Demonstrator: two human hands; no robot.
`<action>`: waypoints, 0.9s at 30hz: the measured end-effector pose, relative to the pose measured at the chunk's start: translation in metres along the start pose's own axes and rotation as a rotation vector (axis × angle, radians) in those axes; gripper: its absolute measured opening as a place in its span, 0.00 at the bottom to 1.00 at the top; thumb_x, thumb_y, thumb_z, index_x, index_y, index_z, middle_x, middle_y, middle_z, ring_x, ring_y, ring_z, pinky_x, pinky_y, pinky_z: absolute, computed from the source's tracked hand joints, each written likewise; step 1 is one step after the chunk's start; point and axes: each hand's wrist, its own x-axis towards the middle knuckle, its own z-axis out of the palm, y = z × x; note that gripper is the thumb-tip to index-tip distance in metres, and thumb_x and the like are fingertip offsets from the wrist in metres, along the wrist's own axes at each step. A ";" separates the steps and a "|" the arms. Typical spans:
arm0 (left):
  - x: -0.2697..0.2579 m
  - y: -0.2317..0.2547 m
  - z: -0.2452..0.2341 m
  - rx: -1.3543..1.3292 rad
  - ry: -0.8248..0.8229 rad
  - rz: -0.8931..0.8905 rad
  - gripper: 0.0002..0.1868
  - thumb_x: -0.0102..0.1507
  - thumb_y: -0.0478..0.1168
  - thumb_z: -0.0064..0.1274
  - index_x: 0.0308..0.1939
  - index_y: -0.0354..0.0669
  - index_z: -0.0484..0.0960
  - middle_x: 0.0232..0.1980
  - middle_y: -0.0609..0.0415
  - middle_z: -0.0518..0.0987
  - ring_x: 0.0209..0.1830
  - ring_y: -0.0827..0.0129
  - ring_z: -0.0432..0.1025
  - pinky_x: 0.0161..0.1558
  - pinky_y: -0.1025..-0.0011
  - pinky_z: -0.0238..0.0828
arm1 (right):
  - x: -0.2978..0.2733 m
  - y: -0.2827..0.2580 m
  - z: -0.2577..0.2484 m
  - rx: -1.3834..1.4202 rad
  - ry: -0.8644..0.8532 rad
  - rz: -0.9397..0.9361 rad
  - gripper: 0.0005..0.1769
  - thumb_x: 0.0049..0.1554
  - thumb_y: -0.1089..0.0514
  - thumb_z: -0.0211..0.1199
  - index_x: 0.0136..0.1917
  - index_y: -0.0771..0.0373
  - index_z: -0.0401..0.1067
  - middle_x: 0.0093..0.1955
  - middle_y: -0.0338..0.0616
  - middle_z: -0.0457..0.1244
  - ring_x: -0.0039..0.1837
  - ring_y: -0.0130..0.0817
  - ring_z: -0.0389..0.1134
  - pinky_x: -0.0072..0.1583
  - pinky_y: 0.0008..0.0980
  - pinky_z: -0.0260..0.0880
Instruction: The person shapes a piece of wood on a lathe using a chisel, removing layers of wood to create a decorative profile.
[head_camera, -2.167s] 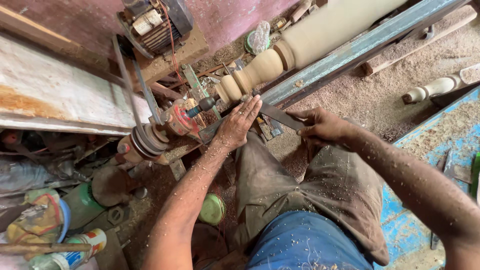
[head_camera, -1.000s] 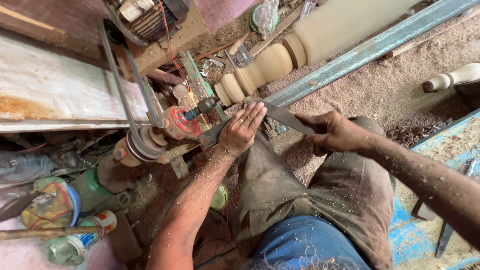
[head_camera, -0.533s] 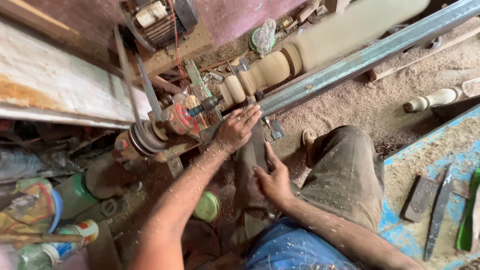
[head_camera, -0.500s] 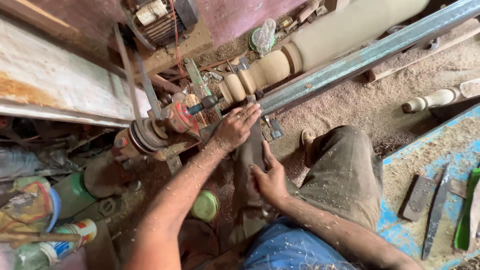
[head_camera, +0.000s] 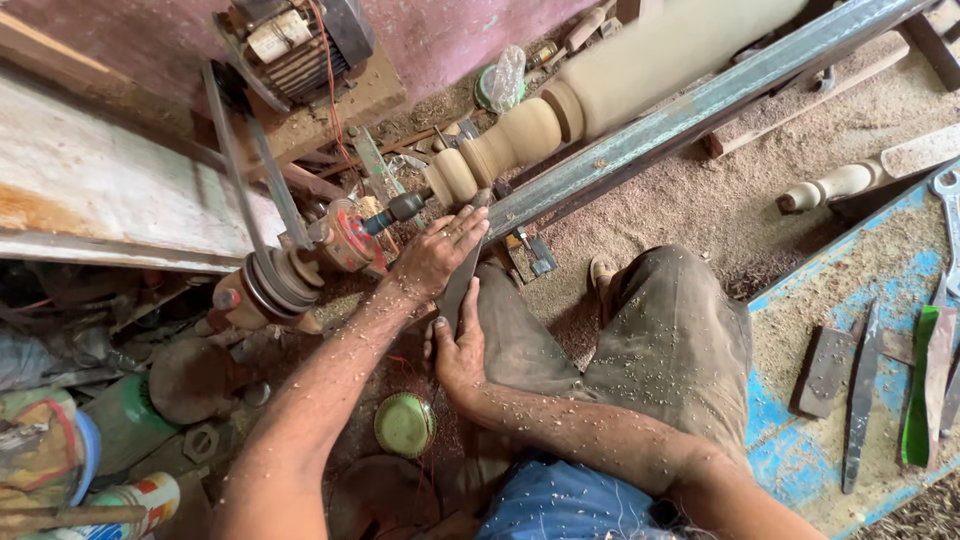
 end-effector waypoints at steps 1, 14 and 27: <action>0.001 0.002 -0.004 0.010 -0.002 0.012 0.28 0.64 0.29 0.48 0.71 0.34 0.69 0.76 0.42 0.67 0.75 0.53 0.65 0.71 0.56 0.64 | 0.002 0.004 0.000 0.025 -0.002 0.002 0.50 0.63 0.70 0.48 0.86 0.41 0.26 0.36 0.37 0.60 0.31 0.23 0.58 0.31 0.24 0.62; 0.001 0.002 0.011 -0.114 0.036 -0.099 0.28 0.66 0.31 0.50 0.72 0.41 0.69 0.77 0.49 0.68 0.75 0.57 0.66 0.71 0.57 0.65 | -0.003 -0.014 -0.009 0.040 0.004 0.059 0.50 0.63 0.70 0.50 0.86 0.42 0.29 0.34 0.37 0.59 0.30 0.24 0.57 0.32 0.25 0.61; 0.005 0.012 0.022 -0.132 0.057 -0.113 0.31 0.67 0.34 0.49 0.75 0.42 0.63 0.78 0.52 0.64 0.73 0.60 0.67 0.70 0.58 0.64 | -0.009 -0.042 -0.041 -0.004 0.004 0.167 0.48 0.62 0.69 0.51 0.85 0.36 0.37 0.31 0.38 0.59 0.27 0.25 0.56 0.29 0.26 0.59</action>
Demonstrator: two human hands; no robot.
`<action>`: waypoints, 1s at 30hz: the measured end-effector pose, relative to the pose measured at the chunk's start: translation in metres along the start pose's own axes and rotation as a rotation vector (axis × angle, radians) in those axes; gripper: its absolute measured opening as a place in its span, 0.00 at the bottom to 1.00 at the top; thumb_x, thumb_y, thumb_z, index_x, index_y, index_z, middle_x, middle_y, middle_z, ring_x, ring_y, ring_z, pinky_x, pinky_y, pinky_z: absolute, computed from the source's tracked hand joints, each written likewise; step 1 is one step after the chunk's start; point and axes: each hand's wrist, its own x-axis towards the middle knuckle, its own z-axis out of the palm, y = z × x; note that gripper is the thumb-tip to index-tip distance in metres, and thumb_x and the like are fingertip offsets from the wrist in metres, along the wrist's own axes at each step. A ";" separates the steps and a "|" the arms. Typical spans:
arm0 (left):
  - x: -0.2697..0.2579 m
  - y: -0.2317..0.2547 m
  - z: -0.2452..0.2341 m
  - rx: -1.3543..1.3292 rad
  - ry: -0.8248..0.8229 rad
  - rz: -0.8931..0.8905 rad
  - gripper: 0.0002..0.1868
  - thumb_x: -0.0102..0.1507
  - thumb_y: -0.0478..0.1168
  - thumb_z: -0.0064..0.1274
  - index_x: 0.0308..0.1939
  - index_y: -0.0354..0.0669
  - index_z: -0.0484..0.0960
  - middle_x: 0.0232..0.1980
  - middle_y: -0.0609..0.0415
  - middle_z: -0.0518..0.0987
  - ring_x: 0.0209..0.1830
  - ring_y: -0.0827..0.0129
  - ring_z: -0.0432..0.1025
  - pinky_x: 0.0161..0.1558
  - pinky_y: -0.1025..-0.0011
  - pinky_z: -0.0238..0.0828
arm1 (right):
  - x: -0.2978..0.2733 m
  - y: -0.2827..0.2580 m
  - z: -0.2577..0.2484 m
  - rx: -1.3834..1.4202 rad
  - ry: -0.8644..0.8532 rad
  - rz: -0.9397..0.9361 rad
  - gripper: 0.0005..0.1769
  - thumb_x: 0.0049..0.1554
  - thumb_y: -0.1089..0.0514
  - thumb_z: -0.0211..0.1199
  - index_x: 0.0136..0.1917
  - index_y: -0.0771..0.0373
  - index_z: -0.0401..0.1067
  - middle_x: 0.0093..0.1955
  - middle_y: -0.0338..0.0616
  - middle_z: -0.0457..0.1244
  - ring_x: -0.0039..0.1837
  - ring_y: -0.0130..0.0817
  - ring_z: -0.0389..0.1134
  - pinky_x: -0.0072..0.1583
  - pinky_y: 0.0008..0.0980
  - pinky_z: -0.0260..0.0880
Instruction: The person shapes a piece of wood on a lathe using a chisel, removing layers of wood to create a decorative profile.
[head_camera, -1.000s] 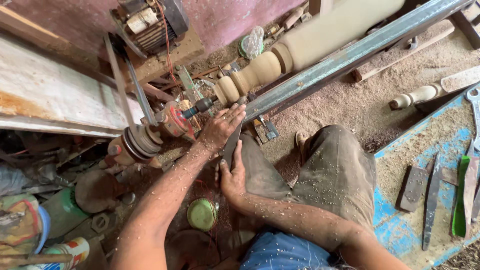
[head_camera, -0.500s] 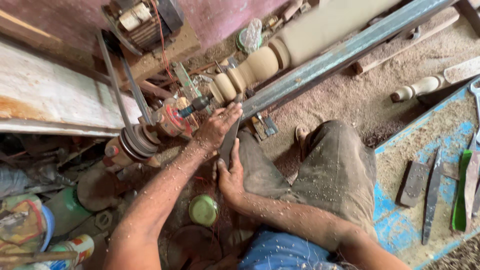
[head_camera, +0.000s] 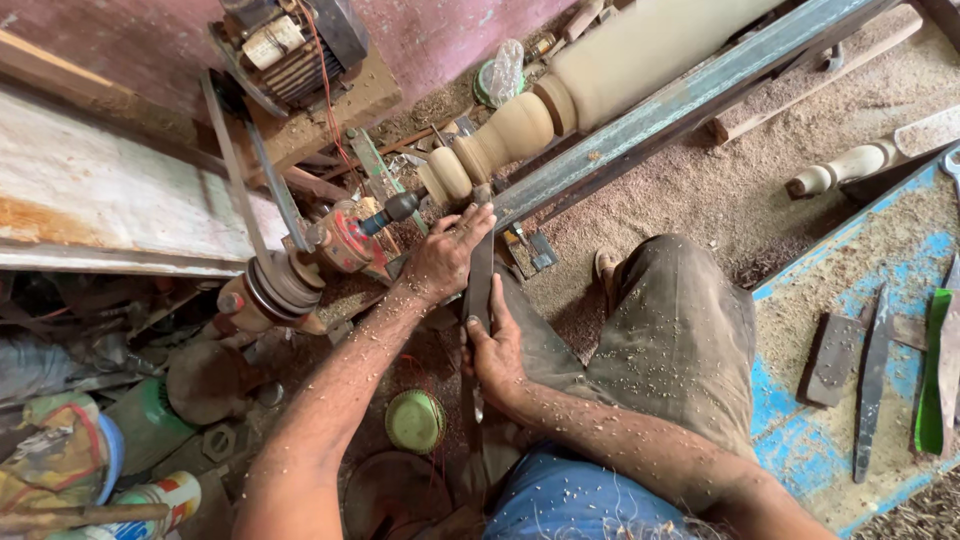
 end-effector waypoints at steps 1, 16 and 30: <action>0.002 0.001 -0.001 0.005 -0.015 -0.010 0.31 0.66 0.31 0.47 0.75 0.43 0.63 0.79 0.53 0.64 0.73 0.62 0.68 0.71 0.58 0.64 | 0.001 -0.003 -0.002 0.006 -0.004 0.024 0.48 0.62 0.69 0.50 0.85 0.35 0.38 0.31 0.38 0.59 0.27 0.25 0.56 0.28 0.26 0.59; 0.016 0.021 -0.026 0.013 -0.099 -0.001 0.43 0.58 0.22 0.42 0.78 0.46 0.59 0.82 0.52 0.59 0.79 0.63 0.61 0.74 0.59 0.60 | 0.000 -0.069 -0.050 -0.117 -0.085 0.245 0.48 0.62 0.68 0.51 0.84 0.27 0.41 0.32 0.40 0.58 0.27 0.26 0.51 0.28 0.27 0.52; 0.030 0.030 -0.014 0.030 -0.135 -0.003 0.47 0.57 0.21 0.43 0.81 0.45 0.56 0.85 0.54 0.56 0.82 0.66 0.56 0.79 0.57 0.55 | 0.021 -0.112 -0.122 -0.577 -0.206 0.117 0.41 0.62 0.65 0.55 0.84 0.45 0.48 0.34 0.42 0.61 0.29 0.26 0.57 0.29 0.26 0.60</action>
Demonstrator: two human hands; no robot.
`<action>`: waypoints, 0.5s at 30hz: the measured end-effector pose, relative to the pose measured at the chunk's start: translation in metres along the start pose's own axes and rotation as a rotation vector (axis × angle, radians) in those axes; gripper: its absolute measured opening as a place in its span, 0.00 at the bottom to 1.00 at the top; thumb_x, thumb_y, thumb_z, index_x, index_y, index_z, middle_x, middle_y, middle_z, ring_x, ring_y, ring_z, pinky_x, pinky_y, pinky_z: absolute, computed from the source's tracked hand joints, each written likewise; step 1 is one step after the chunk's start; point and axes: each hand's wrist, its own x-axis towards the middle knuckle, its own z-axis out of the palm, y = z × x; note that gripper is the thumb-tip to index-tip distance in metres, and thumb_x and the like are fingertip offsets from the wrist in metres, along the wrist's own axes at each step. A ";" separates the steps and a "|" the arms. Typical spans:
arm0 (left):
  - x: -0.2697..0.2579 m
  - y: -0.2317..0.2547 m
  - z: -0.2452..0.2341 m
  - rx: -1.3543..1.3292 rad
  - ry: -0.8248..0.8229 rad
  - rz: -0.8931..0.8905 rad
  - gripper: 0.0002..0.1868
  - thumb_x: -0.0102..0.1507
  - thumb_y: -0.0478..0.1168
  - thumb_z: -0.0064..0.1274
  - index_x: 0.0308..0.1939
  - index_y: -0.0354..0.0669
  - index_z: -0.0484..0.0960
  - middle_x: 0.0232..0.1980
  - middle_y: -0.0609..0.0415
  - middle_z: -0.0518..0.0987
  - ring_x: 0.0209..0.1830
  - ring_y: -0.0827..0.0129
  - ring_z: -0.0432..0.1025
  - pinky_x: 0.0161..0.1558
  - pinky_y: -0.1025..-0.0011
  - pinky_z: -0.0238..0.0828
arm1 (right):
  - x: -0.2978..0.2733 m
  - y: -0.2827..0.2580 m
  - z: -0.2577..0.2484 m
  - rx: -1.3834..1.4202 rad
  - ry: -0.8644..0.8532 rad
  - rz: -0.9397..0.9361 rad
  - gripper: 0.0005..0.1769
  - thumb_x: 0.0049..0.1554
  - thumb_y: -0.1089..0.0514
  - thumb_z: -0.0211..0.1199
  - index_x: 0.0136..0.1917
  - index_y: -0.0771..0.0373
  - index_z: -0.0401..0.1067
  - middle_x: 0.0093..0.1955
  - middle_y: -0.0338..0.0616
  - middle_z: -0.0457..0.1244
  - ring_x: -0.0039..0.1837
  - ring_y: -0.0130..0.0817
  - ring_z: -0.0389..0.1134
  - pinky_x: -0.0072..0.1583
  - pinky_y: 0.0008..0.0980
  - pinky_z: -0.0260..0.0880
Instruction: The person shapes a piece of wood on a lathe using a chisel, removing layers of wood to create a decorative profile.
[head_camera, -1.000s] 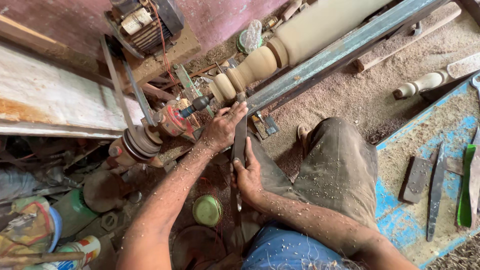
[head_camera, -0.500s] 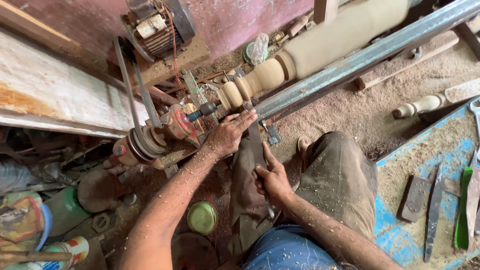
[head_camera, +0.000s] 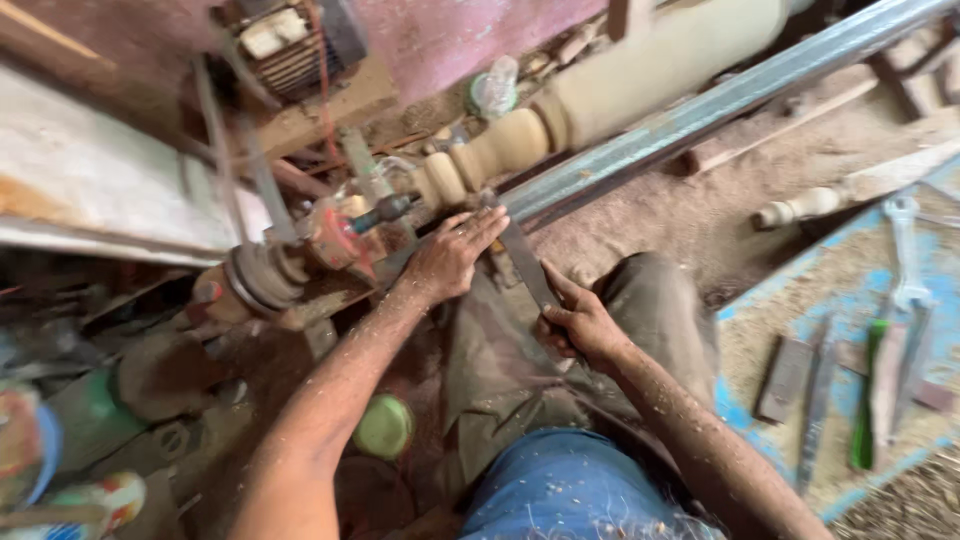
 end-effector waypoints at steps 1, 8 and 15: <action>0.010 0.007 0.005 -0.021 0.019 0.025 0.47 0.54 0.23 0.45 0.80 0.43 0.56 0.84 0.51 0.55 0.82 0.64 0.54 0.79 0.54 0.52 | 0.005 -0.001 -0.015 -0.119 0.063 -0.077 0.41 0.61 0.65 0.57 0.84 0.49 0.50 0.35 0.42 0.61 0.29 0.27 0.58 0.30 0.26 0.62; 0.071 0.039 0.043 0.175 -0.168 0.132 0.47 0.55 0.29 0.50 0.79 0.41 0.50 0.83 0.46 0.48 0.83 0.56 0.45 0.79 0.53 0.40 | -0.023 0.030 -0.074 -0.558 0.333 -0.454 0.39 0.60 0.64 0.64 0.82 0.53 0.56 0.53 0.60 0.70 0.47 0.29 0.66 0.47 0.29 0.68; 0.118 0.003 0.069 0.137 -0.135 0.236 0.46 0.59 0.22 0.43 0.80 0.41 0.46 0.84 0.46 0.44 0.85 0.58 0.42 0.81 0.57 0.38 | -0.023 -0.057 -0.096 -0.286 0.251 0.076 0.43 0.55 0.60 0.66 0.80 0.41 0.56 0.41 0.37 0.70 0.29 0.22 0.60 0.33 0.24 0.66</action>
